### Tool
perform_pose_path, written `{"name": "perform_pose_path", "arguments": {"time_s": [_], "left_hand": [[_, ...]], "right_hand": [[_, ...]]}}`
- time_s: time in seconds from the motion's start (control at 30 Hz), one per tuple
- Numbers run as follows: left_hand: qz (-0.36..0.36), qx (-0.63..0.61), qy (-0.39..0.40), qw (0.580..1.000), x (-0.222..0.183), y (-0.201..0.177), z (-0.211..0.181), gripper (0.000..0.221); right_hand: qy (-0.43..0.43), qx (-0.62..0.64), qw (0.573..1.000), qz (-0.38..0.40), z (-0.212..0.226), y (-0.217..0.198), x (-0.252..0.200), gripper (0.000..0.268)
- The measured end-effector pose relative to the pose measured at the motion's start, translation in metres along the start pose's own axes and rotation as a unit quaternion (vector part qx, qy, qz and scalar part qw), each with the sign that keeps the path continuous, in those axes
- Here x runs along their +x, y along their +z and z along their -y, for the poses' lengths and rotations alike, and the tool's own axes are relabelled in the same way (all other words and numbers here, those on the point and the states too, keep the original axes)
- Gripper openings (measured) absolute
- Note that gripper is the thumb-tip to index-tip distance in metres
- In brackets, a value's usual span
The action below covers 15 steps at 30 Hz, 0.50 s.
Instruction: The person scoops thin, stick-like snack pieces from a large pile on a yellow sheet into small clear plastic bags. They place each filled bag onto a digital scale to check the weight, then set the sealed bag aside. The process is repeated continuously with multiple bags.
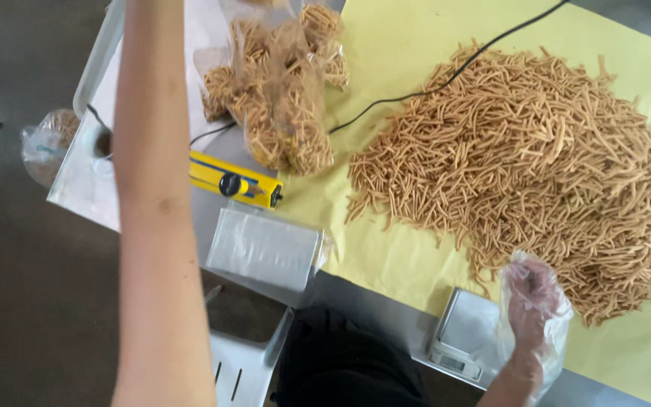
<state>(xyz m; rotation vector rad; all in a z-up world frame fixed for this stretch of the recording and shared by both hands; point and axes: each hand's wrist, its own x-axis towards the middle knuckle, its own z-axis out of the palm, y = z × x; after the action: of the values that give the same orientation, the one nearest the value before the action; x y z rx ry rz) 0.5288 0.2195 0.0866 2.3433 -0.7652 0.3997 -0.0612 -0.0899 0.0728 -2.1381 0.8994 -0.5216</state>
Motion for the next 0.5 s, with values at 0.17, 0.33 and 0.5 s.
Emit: {"name": "perform_pose_path", "arguments": {"time_s": [0.17,0.33,0.5], "left_hand": [[0.062,0.052,-0.063,0.995,0.060,0.066,0.056,0.024],[0.105,0.081,-0.073,0.988,0.116,0.156,0.104,0.020],[0.097,0.105,-0.074,0.987,0.083,0.169,0.105,0.018]], "right_hand": [[0.086,-0.149,0.985,0.027,-0.023,0.005,0.002,0.027],[0.076,-0.216,0.973,0.033,-0.032,0.016,0.008,0.021],[0.040,-0.256,0.964,0.051,-0.009,0.022,0.018,0.022]]}}
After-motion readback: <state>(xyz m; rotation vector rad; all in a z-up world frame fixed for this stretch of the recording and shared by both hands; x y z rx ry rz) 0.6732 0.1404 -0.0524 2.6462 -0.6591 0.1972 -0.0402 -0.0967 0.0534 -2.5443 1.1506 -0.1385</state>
